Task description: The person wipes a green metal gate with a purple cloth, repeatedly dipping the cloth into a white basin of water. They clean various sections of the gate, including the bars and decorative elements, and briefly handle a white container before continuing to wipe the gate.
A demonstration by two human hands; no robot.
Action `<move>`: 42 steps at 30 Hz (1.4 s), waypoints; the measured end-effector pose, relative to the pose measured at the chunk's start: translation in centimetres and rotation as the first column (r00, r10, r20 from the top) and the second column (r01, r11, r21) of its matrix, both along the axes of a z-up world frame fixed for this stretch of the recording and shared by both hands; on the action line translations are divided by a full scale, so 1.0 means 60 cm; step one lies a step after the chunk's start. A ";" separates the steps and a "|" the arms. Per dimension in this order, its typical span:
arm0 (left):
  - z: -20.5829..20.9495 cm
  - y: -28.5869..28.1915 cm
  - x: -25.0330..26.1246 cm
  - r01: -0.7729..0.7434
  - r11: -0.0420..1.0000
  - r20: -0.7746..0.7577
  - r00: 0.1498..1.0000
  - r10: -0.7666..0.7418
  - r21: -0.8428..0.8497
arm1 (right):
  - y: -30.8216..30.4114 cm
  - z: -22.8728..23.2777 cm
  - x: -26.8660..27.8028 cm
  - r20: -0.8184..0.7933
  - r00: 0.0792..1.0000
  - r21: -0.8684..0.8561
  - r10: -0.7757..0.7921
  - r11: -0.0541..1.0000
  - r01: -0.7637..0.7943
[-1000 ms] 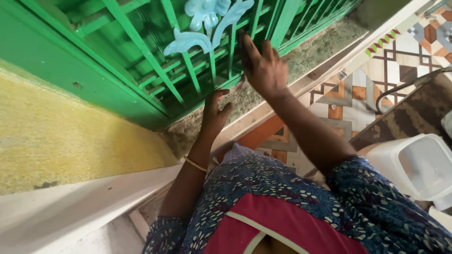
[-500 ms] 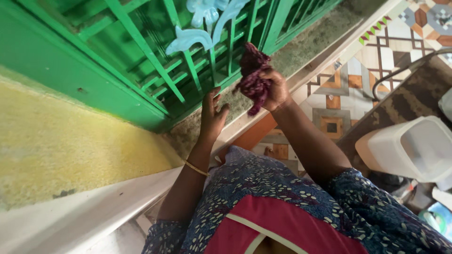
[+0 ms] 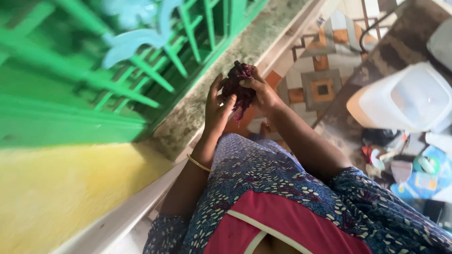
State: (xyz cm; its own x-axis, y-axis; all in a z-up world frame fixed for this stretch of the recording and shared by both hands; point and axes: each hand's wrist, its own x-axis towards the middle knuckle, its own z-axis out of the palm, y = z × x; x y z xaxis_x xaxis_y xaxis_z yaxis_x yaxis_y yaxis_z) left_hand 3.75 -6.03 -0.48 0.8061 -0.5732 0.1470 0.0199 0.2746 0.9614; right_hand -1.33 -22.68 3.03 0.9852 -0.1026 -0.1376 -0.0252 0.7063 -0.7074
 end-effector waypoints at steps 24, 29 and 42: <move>-0.096 -0.732 -0.149 0.377 0.900 -0.016 0.924 -0.383 0.218 | -0.720 -0.258 -0.380 -0.116 0.565 -0.912 -0.817 0.313 0.265; -0.141 -0.819 -0.177 0.418 0.864 -0.188 0.907 -0.377 0.282 | -0.812 -0.342 -0.490 -0.030 0.411 -0.895 -0.911 -0.159 -0.418; -0.183 -0.932 -0.200 0.425 0.791 -0.132 0.902 -0.411 0.441 | -0.963 -0.564 -0.560 -0.707 0.477 -0.479 -0.521 -0.143 -0.866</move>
